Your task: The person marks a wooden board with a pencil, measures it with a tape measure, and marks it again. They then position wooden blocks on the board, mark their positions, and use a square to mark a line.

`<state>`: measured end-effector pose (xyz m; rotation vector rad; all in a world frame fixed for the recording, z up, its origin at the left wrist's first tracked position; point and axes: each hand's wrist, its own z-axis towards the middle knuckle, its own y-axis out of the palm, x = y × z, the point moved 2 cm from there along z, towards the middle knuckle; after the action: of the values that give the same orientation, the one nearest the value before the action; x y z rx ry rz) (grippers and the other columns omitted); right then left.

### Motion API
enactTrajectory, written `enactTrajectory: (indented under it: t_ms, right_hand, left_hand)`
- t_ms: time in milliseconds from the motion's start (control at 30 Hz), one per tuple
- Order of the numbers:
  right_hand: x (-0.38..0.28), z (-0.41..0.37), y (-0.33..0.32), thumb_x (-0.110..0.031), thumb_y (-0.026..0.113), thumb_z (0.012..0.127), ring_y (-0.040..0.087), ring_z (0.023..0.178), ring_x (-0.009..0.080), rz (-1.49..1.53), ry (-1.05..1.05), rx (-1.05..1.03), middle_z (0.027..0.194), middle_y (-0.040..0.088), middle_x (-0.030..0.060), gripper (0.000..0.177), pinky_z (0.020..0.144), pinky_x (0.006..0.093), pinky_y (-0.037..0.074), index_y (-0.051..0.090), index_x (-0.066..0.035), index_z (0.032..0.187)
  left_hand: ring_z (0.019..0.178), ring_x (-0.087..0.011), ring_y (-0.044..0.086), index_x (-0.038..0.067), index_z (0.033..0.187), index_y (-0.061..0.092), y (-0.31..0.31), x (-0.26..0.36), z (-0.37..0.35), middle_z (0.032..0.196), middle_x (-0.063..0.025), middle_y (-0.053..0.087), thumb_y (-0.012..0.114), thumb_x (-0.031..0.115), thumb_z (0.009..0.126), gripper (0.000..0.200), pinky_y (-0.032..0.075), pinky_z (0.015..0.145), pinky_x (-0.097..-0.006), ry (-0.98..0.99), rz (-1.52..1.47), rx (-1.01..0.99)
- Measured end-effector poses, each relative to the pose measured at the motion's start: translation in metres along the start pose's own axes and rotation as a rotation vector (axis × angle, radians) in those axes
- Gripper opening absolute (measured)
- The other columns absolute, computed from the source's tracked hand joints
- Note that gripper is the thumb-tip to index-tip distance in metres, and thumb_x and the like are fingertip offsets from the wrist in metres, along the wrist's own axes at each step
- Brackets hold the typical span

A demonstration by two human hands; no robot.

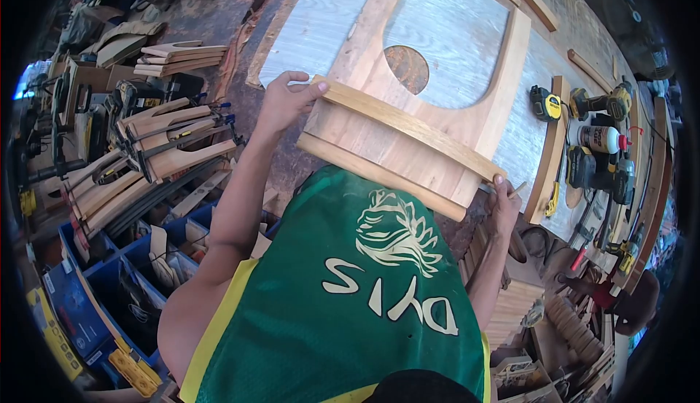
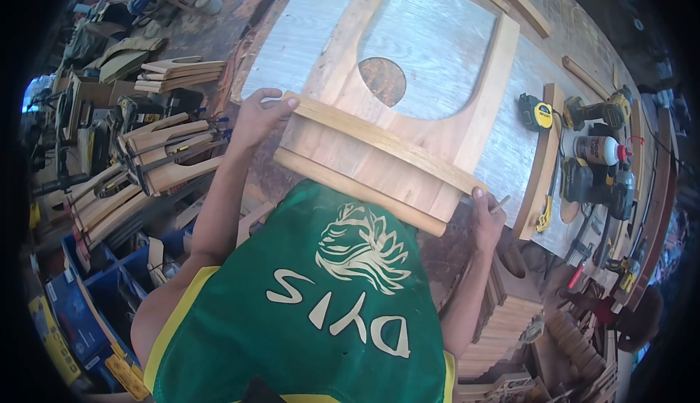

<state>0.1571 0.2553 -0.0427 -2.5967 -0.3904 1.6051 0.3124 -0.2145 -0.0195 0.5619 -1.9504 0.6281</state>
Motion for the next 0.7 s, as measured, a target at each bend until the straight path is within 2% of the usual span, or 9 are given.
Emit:
enactTrajectory:
  t_ms: [67,267,367,400,467,533,567,633,700]
  right_hand:
    - [-0.004,-0.002,0.004,-0.038,0.076,0.095,0.030,0.043,0.0029,-0.031,0.010,0.018,0.054,0.037,-0.0100,0.033,0.041,0.0237,0.024,0.061,-0.012,0.080]
    - [-0.006,-0.005,0.008,-0.038,0.078,0.093,0.030,0.044,0.0032,-0.068,-0.009,-0.003,0.054,0.037,-0.0097,0.036,0.042,0.0242,0.024,0.061,-0.013,0.074]
    - [-0.003,-0.002,0.007,-0.037,0.079,0.092,0.030,0.044,0.0035,-0.036,-0.004,-0.001,0.054,0.035,-0.0101,0.034,0.043,0.0245,0.024,0.062,-0.013,0.077]
    - [-0.003,-0.002,0.005,-0.034,0.080,0.091,0.038,0.050,0.0046,-0.035,0.024,-0.015,0.061,0.044,-0.0073,0.031,0.046,0.0240,0.029,0.065,-0.007,0.089]
    - [-0.005,-0.003,-0.001,-0.028,0.081,0.089,0.055,0.063,0.0067,-0.032,0.076,-0.038,0.074,0.061,-0.0018,0.042,0.053,0.0232,0.040,0.073,0.004,0.113]
    - [-0.003,-0.003,-0.003,-0.021,0.081,0.086,0.062,0.090,0.0141,-0.010,-0.103,-0.083,0.101,0.066,0.0089,0.052,0.073,0.0263,0.049,0.065,0.007,0.126]
    - [-0.004,-0.003,-0.004,-0.018,0.081,0.084,0.062,0.102,0.0174,0.000,-0.151,-0.105,0.113,0.065,0.0128,0.058,0.083,0.0284,0.050,0.061,0.008,0.132]
    - [-0.011,-0.004,-0.004,-0.012,0.081,0.082,0.058,0.123,0.0238,0.025,-0.205,-0.149,0.135,0.060,0.0191,0.070,0.100,0.0333,0.048,0.052,0.009,0.141]
    - [-0.011,-0.001,-0.002,-0.008,0.080,0.080,0.055,0.131,0.0264,0.070,-0.209,-0.172,0.144,0.056,0.0210,0.076,0.107,0.0363,0.047,0.047,0.009,0.146]
  left_hand:
    - [0.084,-0.0183,0.071,-0.011,0.123,0.053,0.000,0.001,0.001,0.097,-0.0201,0.072,0.090,0.036,0.080,0.074,0.059,0.067,-0.0275,-0.017,-0.023,-0.006]
    - [0.092,-0.0225,0.072,-0.011,0.127,0.049,-0.005,-0.003,0.005,0.107,-0.0231,0.069,0.091,0.036,0.079,0.079,0.060,0.069,-0.0293,-0.037,-0.076,-0.030]
    - [0.095,-0.0231,0.071,-0.012,0.130,0.048,-0.010,-0.004,0.010,0.111,-0.0237,0.068,0.090,0.035,0.080,0.081,0.060,0.070,-0.0298,-0.069,-0.041,-0.099]
    - [0.097,-0.0228,0.071,-0.012,0.131,0.048,-0.012,-0.003,0.009,0.112,-0.0233,0.068,0.089,0.034,0.081,0.079,0.059,0.070,-0.0295,-0.062,-0.041,-0.114]
    - [0.100,-0.0223,0.070,-0.012,0.133,0.047,-0.013,0.002,0.007,0.116,-0.0225,0.067,0.087,0.032,0.084,0.077,0.059,0.072,-0.0289,-0.044,-0.043,-0.149]
    - [0.101,-0.0213,0.070,-0.010,0.135,0.048,-0.013,0.012,0.000,0.119,-0.0196,0.067,0.084,0.026,0.087,0.070,0.059,0.074,-0.0283,0.055,-0.058,-0.219]
    - [0.102,-0.0209,0.069,-0.009,0.136,0.048,-0.014,0.016,-0.003,0.120,-0.0181,0.067,0.082,0.023,0.088,0.067,0.059,0.075,-0.0280,0.102,-0.065,-0.253]
    - [0.103,-0.0203,0.069,-0.007,0.136,0.049,-0.010,0.021,-0.004,0.125,-0.0168,0.066,0.079,0.017,0.090,0.060,0.059,0.077,-0.0287,0.021,-0.265,-0.268]
    - [0.107,-0.0205,0.067,-0.005,0.138,0.048,-0.009,0.020,-0.003,0.131,-0.0169,0.063,0.077,0.011,0.091,0.058,0.059,0.083,-0.0305,0.026,-0.324,-0.252]
